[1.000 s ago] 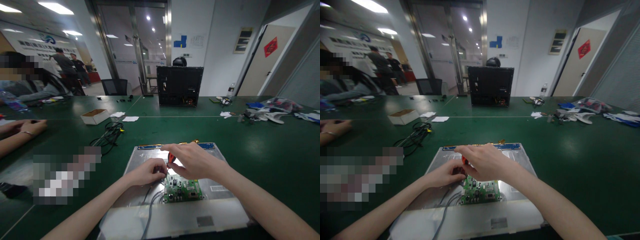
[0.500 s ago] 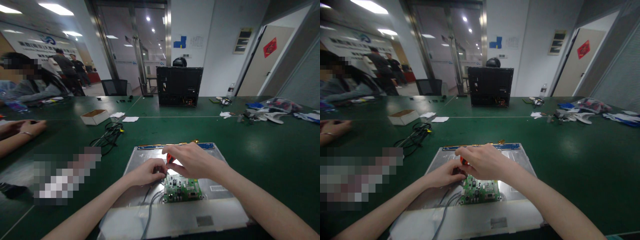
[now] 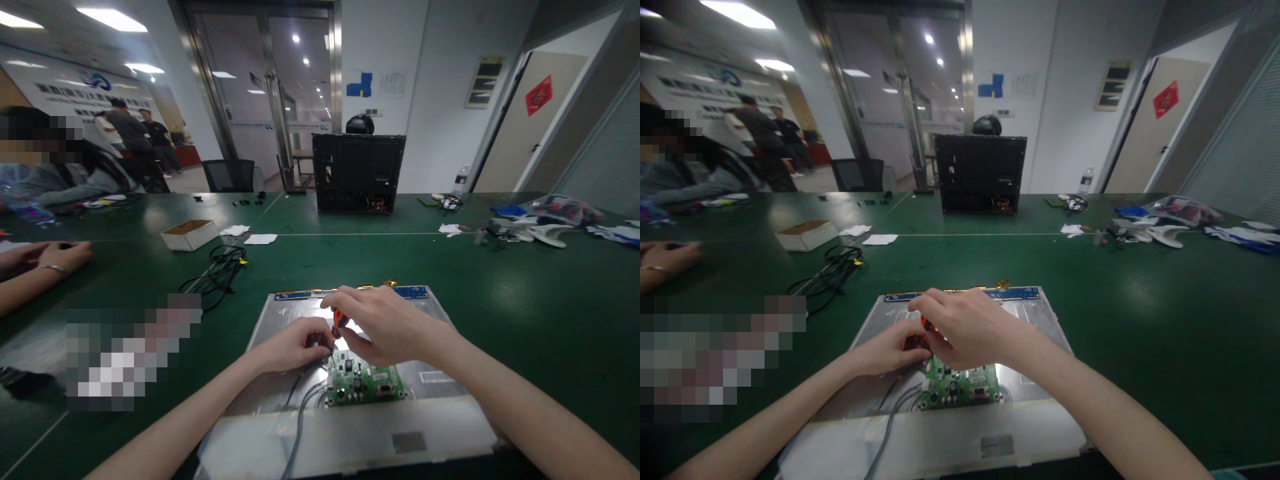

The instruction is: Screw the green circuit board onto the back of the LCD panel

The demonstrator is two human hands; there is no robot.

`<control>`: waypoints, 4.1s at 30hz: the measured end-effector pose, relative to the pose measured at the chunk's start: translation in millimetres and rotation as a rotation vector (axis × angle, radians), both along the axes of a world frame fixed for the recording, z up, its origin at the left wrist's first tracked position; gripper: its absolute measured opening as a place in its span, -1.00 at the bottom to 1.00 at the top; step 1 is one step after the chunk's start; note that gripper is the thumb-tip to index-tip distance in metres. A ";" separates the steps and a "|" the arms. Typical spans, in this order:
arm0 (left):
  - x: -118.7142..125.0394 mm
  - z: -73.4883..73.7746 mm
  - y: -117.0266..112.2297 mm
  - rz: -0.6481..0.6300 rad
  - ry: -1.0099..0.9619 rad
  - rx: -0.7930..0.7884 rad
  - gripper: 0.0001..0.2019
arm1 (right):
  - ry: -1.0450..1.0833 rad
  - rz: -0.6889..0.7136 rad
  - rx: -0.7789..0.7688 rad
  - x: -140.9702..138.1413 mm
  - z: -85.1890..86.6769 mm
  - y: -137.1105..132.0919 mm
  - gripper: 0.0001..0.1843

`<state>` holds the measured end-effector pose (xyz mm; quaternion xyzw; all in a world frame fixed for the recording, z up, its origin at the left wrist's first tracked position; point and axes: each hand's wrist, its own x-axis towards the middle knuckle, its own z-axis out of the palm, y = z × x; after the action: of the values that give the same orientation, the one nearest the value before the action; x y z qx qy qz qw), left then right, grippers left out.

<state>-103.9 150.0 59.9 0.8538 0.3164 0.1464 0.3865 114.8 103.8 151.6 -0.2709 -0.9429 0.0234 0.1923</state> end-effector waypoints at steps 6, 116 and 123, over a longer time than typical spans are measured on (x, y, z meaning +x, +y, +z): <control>-0.2 0.5 -0.3 -0.003 -0.006 0.008 -0.91 | 0.001 -0.024 0.017 -0.6 1.4 0.0 -0.66; -0.6 1.3 0.8 -0.029 -0.022 -0.039 -0.92 | -0.028 -0.084 0.046 2.4 -1.6 4.5 -0.73; 1.4 4.6 -0.8 -0.032 -0.028 -0.043 -0.93 | -0.028 -0.055 0.026 2.4 0.0 3.4 -0.73</control>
<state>-102.6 149.1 64.5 0.8481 0.3006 0.1453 0.4114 117.2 107.2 151.5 -0.2943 -0.9380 0.0021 0.1829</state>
